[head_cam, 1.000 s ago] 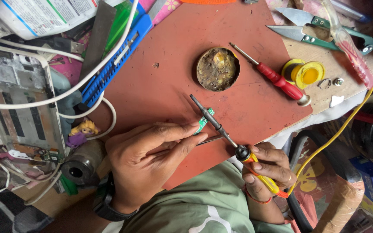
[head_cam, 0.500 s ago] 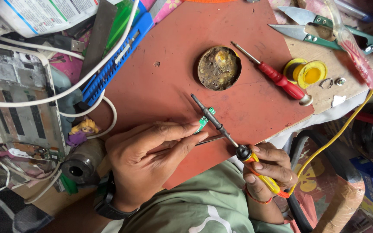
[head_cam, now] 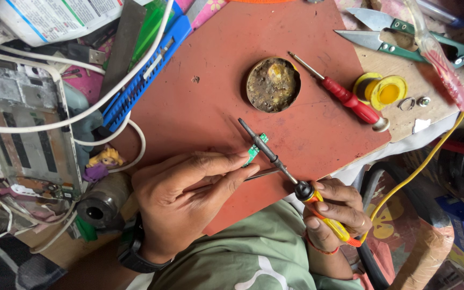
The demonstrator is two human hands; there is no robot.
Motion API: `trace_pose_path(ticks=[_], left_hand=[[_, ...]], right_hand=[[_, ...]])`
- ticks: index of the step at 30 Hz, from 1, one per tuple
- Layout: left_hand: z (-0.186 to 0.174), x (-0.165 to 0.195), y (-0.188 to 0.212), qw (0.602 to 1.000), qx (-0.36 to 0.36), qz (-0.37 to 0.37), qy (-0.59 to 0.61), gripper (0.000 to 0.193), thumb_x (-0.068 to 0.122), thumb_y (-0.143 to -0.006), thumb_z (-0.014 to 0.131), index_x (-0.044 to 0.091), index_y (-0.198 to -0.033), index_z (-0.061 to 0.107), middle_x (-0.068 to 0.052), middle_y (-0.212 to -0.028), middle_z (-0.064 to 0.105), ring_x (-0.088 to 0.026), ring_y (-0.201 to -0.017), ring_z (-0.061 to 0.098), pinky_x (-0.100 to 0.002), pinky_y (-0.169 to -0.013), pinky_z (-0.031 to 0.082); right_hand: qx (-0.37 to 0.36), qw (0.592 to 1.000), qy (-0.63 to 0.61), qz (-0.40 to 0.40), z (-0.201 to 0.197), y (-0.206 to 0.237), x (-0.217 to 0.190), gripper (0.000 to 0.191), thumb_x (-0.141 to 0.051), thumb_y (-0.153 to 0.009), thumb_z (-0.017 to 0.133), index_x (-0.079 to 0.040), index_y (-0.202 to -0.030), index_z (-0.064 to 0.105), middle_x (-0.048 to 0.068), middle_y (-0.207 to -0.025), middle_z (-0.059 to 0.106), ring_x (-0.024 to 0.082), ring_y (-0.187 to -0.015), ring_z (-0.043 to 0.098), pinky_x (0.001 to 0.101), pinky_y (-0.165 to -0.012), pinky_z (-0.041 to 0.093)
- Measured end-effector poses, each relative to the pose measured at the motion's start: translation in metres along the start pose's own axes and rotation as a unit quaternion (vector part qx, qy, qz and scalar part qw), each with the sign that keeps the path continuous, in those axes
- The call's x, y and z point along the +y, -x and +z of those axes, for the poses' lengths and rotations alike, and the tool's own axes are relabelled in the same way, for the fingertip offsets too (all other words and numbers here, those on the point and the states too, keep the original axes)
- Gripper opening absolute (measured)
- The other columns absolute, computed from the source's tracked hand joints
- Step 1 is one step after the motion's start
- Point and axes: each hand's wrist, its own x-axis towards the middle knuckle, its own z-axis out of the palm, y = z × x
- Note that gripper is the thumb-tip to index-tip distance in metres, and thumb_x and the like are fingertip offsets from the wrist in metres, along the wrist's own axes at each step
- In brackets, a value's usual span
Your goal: The person holds a small green circuit board in one hand and a soldering iron in the other, applying the iron to the board's contacts while feeding solder wire. They set the board down, pick up a file and a small component, then resume soldering the board and later clean or rub the board with a small item.
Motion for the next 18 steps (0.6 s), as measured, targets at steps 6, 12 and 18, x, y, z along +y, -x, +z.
trace_pose_path(ticks=[6,12,18], left_hand=[[-0.001,0.001,0.000,1.000,0.001,-0.004,0.005,0.023,-0.006,-0.087,0.084,-0.002,-0.107,0.074,-0.010,-0.102,0.079,-0.013,-0.091,0.079,-0.022,-0.074,0.068],[-0.001,0.000,-0.002,1.000,0.005,-0.005,-0.005,0.023,-0.005,-0.086,0.085,-0.001,-0.106,0.075,-0.009,-0.100,0.079,-0.011,-0.087,0.078,-0.021,-0.070,0.067],[-0.001,0.000,-0.002,1.000,0.009,-0.010,-0.012,0.023,-0.004,-0.084,0.086,-0.001,-0.104,0.075,-0.007,-0.095,0.078,-0.009,-0.081,0.077,-0.020,-0.067,0.064]], right_hand=[[0.008,1.000,-0.009,0.008,0.000,0.001,-0.001,0.024,-0.017,-0.089,0.084,-0.001,-0.100,0.070,0.021,-0.115,0.072,0.028,-0.100,0.074,0.0379,-0.092,0.063],[0.078,0.992,-0.094,0.014,-0.004,0.013,0.008,0.027,-0.020,-0.094,0.078,-0.004,-0.112,0.066,0.021,-0.115,0.069,0.027,-0.094,0.076,0.0404,-0.089,0.063],[0.086,0.988,-0.130,0.007,-0.012,0.020,0.016,0.024,-0.016,-0.094,0.073,-0.005,-0.114,0.064,0.018,-0.115,0.065,0.029,-0.103,0.074,0.0395,-0.098,0.061]])
